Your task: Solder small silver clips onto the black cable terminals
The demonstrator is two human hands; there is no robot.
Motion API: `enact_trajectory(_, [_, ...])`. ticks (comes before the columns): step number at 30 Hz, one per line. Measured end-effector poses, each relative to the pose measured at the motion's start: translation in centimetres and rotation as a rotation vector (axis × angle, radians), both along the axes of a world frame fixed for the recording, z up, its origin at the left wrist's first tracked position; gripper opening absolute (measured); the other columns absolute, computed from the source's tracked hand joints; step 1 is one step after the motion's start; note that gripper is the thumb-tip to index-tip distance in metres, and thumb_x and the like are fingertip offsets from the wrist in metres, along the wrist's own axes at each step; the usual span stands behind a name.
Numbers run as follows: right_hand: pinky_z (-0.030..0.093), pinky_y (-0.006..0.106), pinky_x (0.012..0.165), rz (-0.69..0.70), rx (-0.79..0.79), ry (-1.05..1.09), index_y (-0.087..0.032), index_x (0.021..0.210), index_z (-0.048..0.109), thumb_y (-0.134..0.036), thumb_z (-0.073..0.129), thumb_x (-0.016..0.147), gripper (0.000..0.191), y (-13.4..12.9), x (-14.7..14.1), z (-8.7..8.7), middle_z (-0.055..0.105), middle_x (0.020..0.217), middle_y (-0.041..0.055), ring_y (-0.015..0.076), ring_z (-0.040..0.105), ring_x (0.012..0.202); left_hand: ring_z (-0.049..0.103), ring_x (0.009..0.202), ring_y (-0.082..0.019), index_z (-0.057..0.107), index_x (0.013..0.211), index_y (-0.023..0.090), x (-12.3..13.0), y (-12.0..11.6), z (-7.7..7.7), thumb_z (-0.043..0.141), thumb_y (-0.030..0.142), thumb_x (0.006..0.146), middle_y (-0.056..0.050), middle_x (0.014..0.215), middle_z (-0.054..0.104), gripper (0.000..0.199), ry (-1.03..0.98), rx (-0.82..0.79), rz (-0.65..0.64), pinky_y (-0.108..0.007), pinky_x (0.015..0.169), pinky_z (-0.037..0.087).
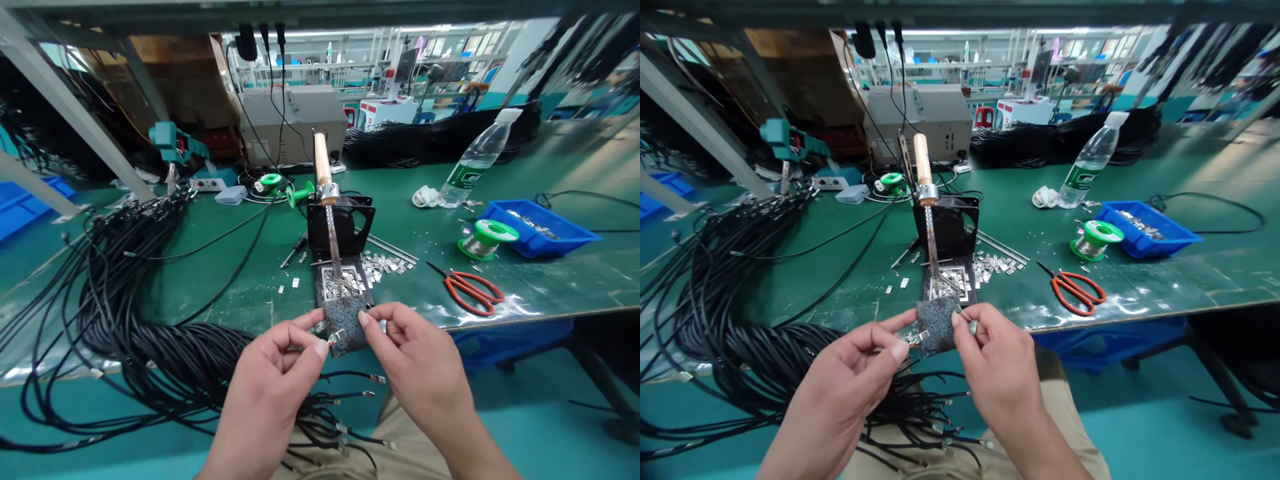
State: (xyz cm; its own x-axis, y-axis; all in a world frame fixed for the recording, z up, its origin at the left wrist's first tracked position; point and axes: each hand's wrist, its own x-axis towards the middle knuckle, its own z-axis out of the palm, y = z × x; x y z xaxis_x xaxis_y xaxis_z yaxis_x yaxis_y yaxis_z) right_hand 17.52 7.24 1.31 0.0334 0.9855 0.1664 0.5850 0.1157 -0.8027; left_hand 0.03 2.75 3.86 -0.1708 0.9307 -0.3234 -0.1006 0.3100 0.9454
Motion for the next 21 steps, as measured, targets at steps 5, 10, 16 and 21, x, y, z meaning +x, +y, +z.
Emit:
enact_trajectory(5, [0.021,0.027,0.046,0.002,0.015,-0.028,-0.020,0.075,0.066,-0.044,0.058,0.095,0.032,0.1,-0.4,0.1,0.027,0.051,-0.0079,0.0110,0.028,0.046,0.067,0.093,-0.020,0.067,0.070,0.018,0.2,0.3,-0.1,0.080,0.040,0.082,-0.011,0.125,0.074,0.028,-0.029,-0.021,0.009,-0.030,0.080,0.048])
enact_trajectory(10, [0.026,0.027,0.047,0.001,-0.003,-0.087,-0.021,0.073,0.066,-0.046,0.060,0.094,0.033,1.8,1.3,-0.5,0.036,0.050,-0.0060,0.0119,0.036,0.046,0.028,0.045,0.000,0.063,0.069,0.014,0.1,1.3,-0.1,0.083,0.044,0.076,-0.013,0.127,0.073,0.036,-0.105,-0.101,0.028,-0.024,0.046,0.020])
enact_trajectory(16, [0.040,0.029,0.049,-0.107,0.004,-0.191,-0.021,0.095,0.065,-0.055,0.063,0.087,0.035,2.9,7.3,-0.7,0.051,0.056,-0.0042,0.0173,0.051,0.049,0.019,0.044,0.001,0.065,0.070,0.014,0.2,1.1,-1.0,0.081,0.044,0.075,-0.012,0.126,0.073,0.034,-0.088,-0.150,-0.019,-0.026,0.047,0.013])
enact_trajectory(21, [0.051,0.020,0.056,0.219,0.174,-0.091,-0.025,0.087,0.065,-0.041,0.050,0.106,0.029,-1.9,5.4,0.3,0.066,0.074,-0.0011,0.0129,0.063,0.062,0.022,0.046,-0.002,0.065,0.072,0.016,0.4,1.3,-1.1,0.082,0.049,0.073,-0.010,0.114,0.075,0.037,-0.092,-0.161,-0.039,-0.026,0.047,0.013])
